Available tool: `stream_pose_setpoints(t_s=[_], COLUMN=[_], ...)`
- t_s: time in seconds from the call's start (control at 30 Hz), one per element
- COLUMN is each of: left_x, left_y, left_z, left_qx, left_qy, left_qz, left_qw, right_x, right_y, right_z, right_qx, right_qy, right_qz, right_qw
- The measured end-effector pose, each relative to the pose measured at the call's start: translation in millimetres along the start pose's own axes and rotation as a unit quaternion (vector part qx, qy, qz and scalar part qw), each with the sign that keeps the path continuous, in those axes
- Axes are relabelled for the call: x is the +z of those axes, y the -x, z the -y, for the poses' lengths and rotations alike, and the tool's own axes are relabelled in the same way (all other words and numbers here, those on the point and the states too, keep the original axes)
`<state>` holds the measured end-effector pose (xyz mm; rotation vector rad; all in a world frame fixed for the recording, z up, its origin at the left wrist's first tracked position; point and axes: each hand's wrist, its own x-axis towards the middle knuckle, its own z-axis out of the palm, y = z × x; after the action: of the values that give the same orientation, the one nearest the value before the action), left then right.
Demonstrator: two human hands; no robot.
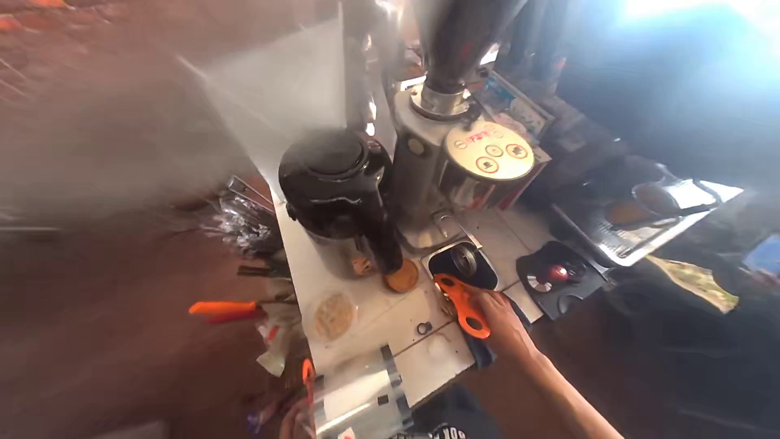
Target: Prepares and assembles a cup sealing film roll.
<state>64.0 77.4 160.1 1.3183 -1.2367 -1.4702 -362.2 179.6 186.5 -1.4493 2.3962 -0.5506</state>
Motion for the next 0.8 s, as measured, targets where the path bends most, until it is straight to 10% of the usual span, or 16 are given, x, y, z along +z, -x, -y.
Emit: stream_pose_setpoints(t_s=[0.37,0.47,0.67,0.8], left_x=[5,3,2,0], left_y=[1,0,-1,-3], left_z=[-1,-4,-1,2], left_qx=[-0.003,-0.006,0.004,0.004], left_qy=[0.017,0.009,0.018,0.023], left_qz=[-0.023,-0.017,-0.015,-0.008], left_qw=[1.000,1.000,1.000,1.000], right_x=[-15,-17,-26,-32], right_y=[-3,17,36,38], right_z=[-19,-9,-4,-5], right_qx=[-0.066,0.043,0.280,0.254], right_qy=[0.014,-0.170,-0.477,-0.449], right_qz=[-0.066,-0.113,-0.187,-0.190], right_qw=[0.996,0.978,0.812,0.835])
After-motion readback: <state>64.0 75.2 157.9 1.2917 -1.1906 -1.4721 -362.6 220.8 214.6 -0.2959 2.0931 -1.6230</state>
